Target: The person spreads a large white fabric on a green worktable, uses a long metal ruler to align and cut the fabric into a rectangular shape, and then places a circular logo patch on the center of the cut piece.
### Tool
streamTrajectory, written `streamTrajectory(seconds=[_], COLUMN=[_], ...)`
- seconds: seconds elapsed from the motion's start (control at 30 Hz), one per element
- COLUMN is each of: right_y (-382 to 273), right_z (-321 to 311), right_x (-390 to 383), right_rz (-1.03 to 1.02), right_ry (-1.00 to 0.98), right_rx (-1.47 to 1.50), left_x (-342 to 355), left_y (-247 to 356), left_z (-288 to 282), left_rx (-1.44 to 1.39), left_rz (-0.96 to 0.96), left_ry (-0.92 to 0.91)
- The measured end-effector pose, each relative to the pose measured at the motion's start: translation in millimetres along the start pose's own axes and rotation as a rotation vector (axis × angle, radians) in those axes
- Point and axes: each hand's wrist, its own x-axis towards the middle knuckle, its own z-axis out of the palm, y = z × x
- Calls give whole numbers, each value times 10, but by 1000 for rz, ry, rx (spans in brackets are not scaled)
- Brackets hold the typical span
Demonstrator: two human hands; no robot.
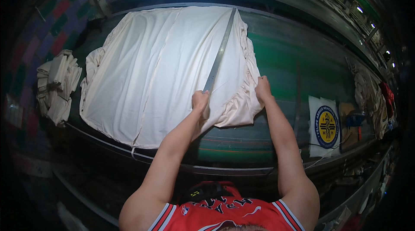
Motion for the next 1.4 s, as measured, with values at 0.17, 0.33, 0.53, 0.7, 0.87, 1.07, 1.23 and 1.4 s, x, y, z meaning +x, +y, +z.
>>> streamTrajectory(seconds=[0.17,0.33,0.53,0.7,0.87,1.07,1.23,1.4], right_y=[-177,-423,-363,-588,-995,-1000,-1059,-1107], right_z=[-35,66,-66,-268,-40,-21,-139,17], right_x=[-493,-1076,-1103,-1235,-1455,-1561,-1628,-1700], right_rz=[-588,-575,-382,-326,-634,-471,-513,-565], right_ry=[18,-307,-850,-757,-489,-816,-864,-788], right_rx=[101,10,-361,-460,-143,-424,-494,-308], left_x=[-167,-407,-647,-645,-537,-619,-707,-769], left_y=[-95,-314,-790,-1184,-1443,-1598,-1553,-1734], left_z=[-170,-522,-729,-912,-1025,-1119,-1175,-1247], left_rx=[-43,-98,-136,-123,-137,-341,-283,136], left_rz=[-10,-44,-13,9,-19,-53,22,440], left_ry=[9,-73,-93,-92,-163,-302,-280,-178])
